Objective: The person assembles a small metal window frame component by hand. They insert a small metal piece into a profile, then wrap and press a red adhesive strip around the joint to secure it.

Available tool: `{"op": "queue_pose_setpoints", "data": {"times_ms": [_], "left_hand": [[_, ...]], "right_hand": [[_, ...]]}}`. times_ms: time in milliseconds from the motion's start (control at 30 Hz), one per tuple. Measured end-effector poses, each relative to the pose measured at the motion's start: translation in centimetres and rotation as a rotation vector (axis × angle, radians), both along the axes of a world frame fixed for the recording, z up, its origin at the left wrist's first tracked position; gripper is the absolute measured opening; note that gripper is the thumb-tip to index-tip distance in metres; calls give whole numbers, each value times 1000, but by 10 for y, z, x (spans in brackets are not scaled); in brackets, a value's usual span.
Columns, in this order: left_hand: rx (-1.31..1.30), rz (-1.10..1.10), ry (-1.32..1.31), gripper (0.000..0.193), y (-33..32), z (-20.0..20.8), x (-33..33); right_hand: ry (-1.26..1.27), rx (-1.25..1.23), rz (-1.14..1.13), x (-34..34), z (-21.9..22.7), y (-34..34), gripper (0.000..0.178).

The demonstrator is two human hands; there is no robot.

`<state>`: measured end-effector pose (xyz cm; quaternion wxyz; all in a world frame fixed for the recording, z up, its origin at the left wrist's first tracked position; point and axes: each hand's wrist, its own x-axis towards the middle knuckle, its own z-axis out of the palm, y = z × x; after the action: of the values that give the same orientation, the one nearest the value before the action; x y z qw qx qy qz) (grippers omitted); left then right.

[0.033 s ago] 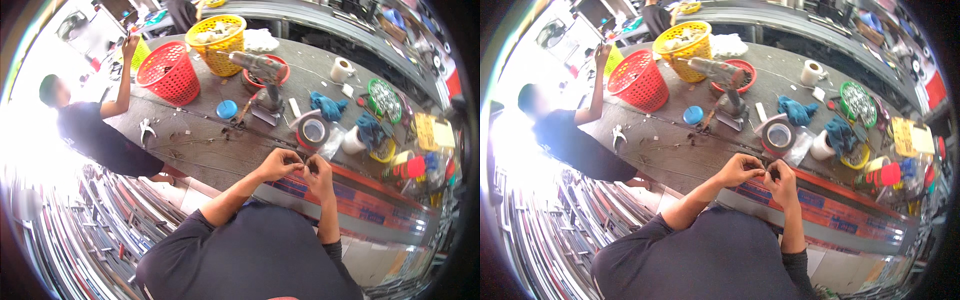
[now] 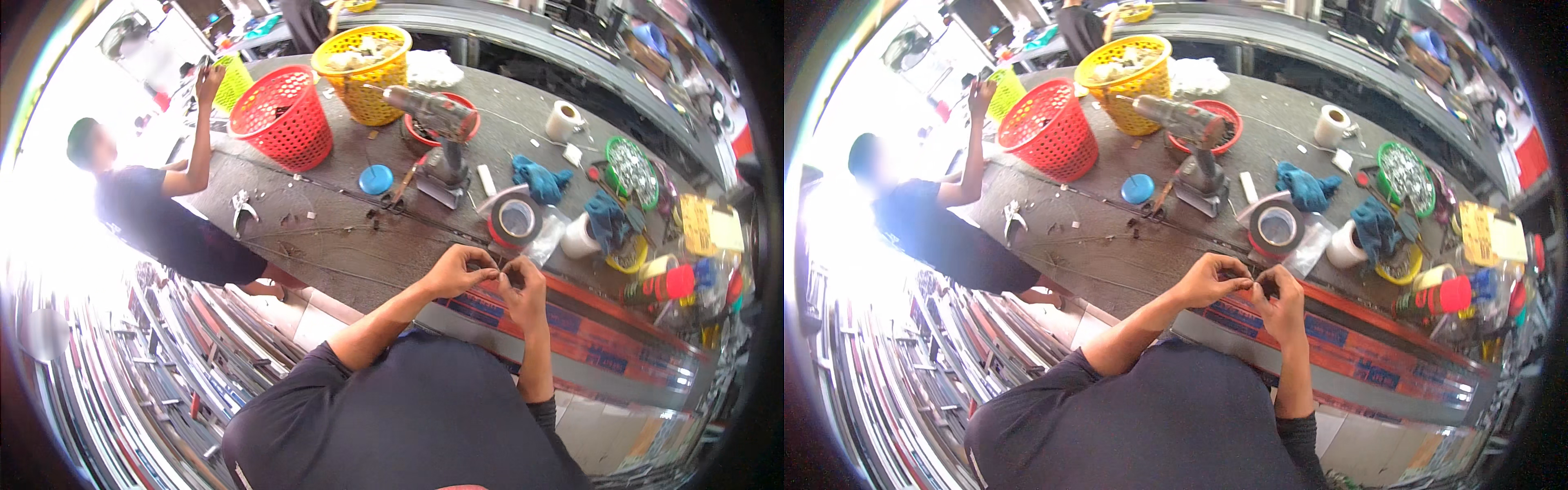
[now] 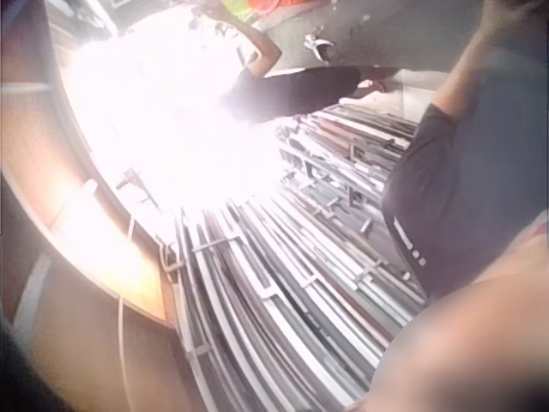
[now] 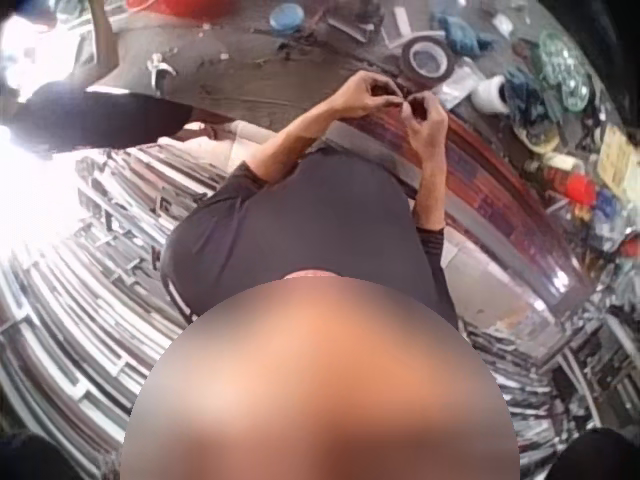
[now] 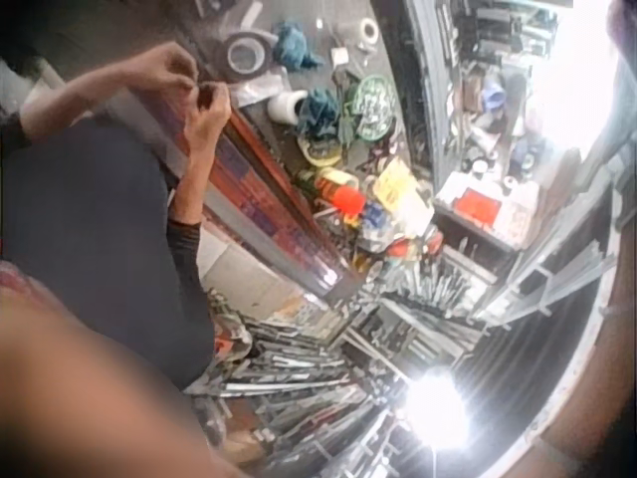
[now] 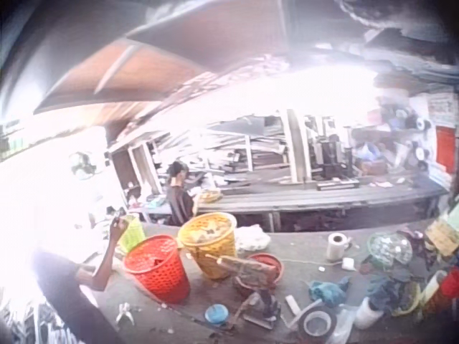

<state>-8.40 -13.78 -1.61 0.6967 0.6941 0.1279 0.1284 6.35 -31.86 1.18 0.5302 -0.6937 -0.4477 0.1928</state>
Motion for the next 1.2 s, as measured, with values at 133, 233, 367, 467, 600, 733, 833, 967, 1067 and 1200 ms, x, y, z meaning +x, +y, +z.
{"op": "queue_pose_setpoints", "data": {"times_ms": [133, 233, 367, 467, 600, 733, 833, 967, 1067, 1200], "left_hand": [[8, 51, 47, 19, 0, 1, -1], [-33, 52, 68, 21, -2, 5, -1], [187, 3, 70, 25, 5, 18, 1], [189, -107, 157, 26, 15, 24, 5], [177, -283, 254, 23, 27, 23, 16], [257, -285, 307, 22, 33, 21, 24], [228, -267, 298, 22, 35, 22, 24], [316, -119, 263, 22, 29, 22, 16], [474, 7, 179, 21, 17, 20, 10], [683, 130, -18, 15, 3, 16, -1]], "right_hand": [[-13, 68, -26, -5, 3, 4, 12], [-179, 66, -3, -2, 6, 3, 11], [-421, 93, 7, -1, 12, 8, 12], [-577, 161, 72, 0, 19, 10, 14], [-645, 167, 224, 7, 27, 9, 18], [-669, 155, 313, 17, 25, 10, 22], [-627, 105, 278, 20, 16, 9, 25], [-575, 51, 200, 18, 4, 11, 29], [-464, -32, 156, 14, 1, 14, 33], [-332, -152, 127, 14, 3, 19, 21]]}}
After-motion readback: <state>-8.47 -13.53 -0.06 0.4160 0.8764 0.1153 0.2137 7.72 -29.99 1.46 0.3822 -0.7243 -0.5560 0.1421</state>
